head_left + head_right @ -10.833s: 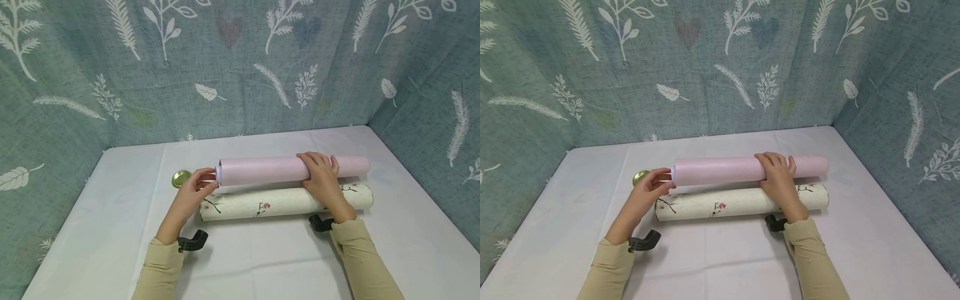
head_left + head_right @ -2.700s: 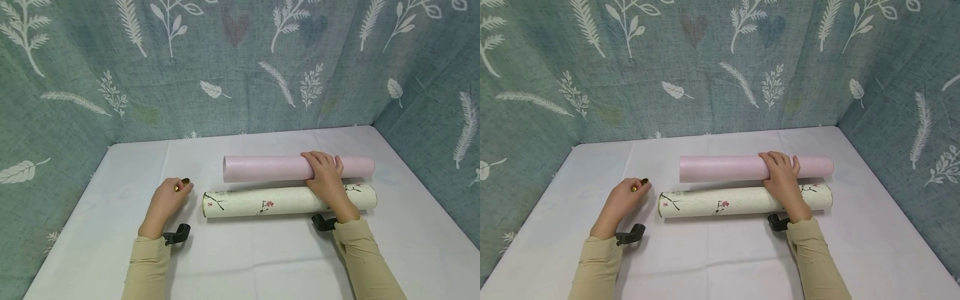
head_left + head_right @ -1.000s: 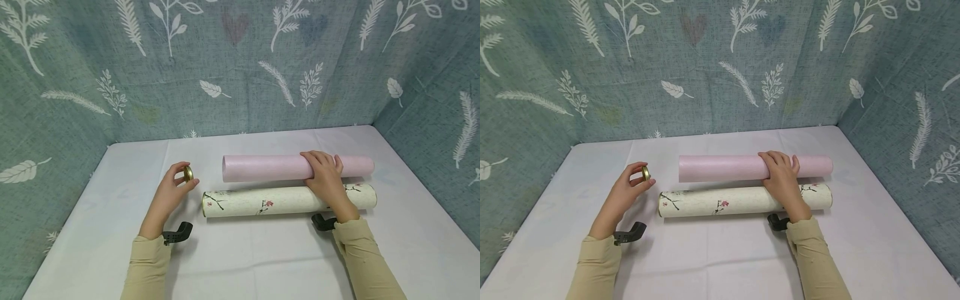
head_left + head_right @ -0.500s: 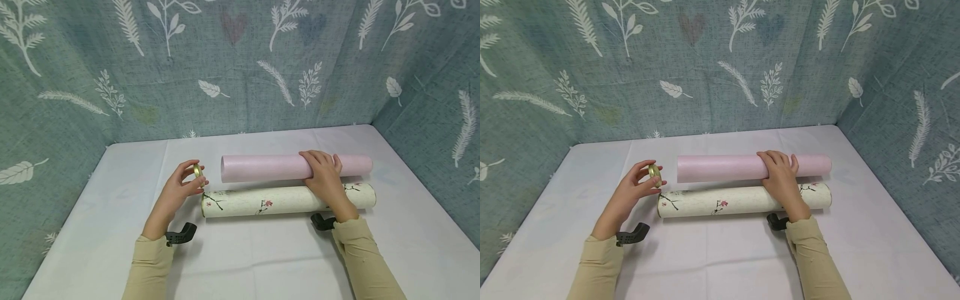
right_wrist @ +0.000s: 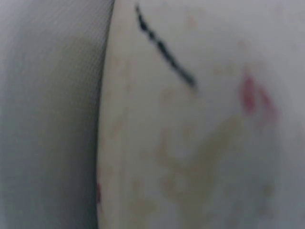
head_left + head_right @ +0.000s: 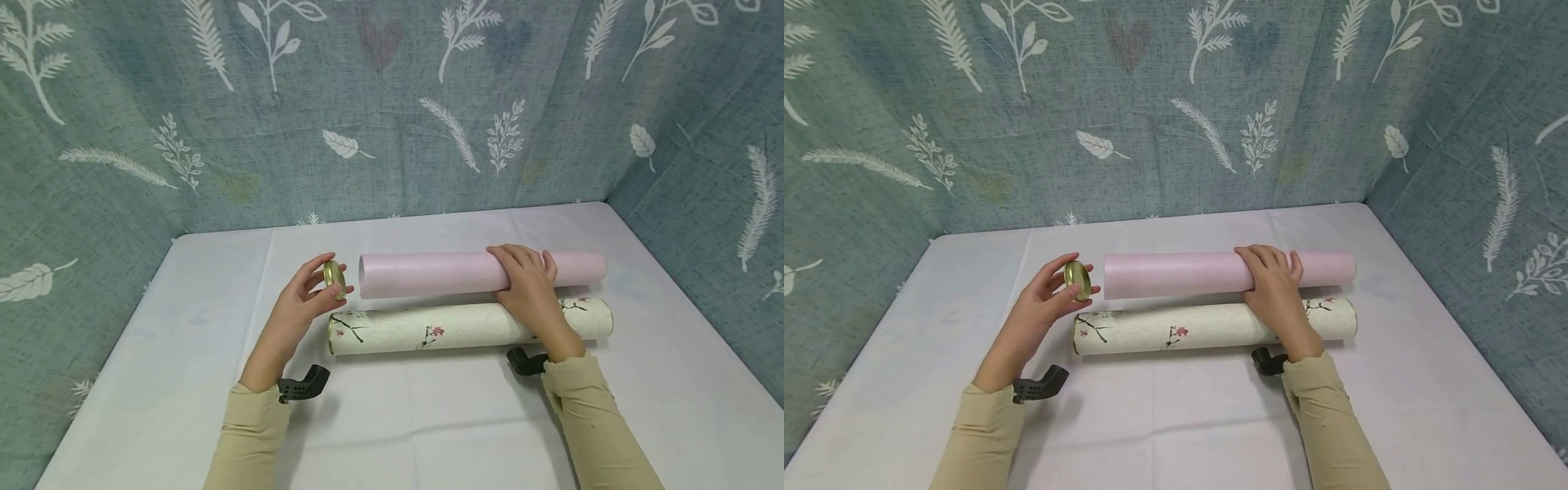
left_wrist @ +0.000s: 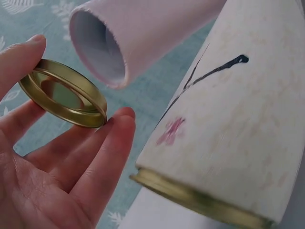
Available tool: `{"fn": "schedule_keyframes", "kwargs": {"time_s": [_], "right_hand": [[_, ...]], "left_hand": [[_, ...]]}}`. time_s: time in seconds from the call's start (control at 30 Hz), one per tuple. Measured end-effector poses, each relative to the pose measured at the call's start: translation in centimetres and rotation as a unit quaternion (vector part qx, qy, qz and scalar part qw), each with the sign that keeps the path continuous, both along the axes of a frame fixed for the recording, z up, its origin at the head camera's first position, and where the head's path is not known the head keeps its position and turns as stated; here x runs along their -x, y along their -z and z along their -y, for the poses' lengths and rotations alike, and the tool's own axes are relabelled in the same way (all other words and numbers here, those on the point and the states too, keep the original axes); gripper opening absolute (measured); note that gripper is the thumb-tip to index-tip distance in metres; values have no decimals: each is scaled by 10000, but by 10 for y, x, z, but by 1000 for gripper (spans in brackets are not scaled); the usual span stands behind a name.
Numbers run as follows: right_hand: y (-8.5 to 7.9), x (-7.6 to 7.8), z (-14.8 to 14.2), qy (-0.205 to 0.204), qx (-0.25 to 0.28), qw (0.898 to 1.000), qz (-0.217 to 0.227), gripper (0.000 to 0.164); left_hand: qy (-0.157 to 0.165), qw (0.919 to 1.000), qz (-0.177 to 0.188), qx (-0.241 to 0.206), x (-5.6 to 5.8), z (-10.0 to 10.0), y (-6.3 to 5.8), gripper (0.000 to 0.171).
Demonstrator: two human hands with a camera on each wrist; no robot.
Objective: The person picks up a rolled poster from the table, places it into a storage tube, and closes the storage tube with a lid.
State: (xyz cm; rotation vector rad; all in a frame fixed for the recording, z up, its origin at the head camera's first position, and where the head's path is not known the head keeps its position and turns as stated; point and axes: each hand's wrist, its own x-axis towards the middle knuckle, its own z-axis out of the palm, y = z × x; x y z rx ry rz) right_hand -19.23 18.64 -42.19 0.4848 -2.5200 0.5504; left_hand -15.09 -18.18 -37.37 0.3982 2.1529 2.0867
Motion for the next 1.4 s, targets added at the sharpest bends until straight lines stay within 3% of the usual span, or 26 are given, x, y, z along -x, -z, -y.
{"fn": "schedule_keyframes", "kwargs": {"time_s": [0.2,0.8,1.1,1.33,1.4], "right_hand": [[-1,0,0,-38,33,10000,-9,67],[-1,0,1,-58,-33,9999,92,67],[-1,-1,1,-96,-53,9999,31,67],[-1,0,1,-161,-40,9999,-33,66],[-1,0,1,-160,-54,9999,-33,66]], "left_hand": [[57,9997,-17,218,0,-9,0,56],[-244,9947,-184,977,-4,-24,-6,59],[-263,9932,-222,1112,-6,-27,-8,54],[-257,9884,-95,1495,5,-23,10,56],[-225,9878,-118,1540,4,-23,9,56]]}}
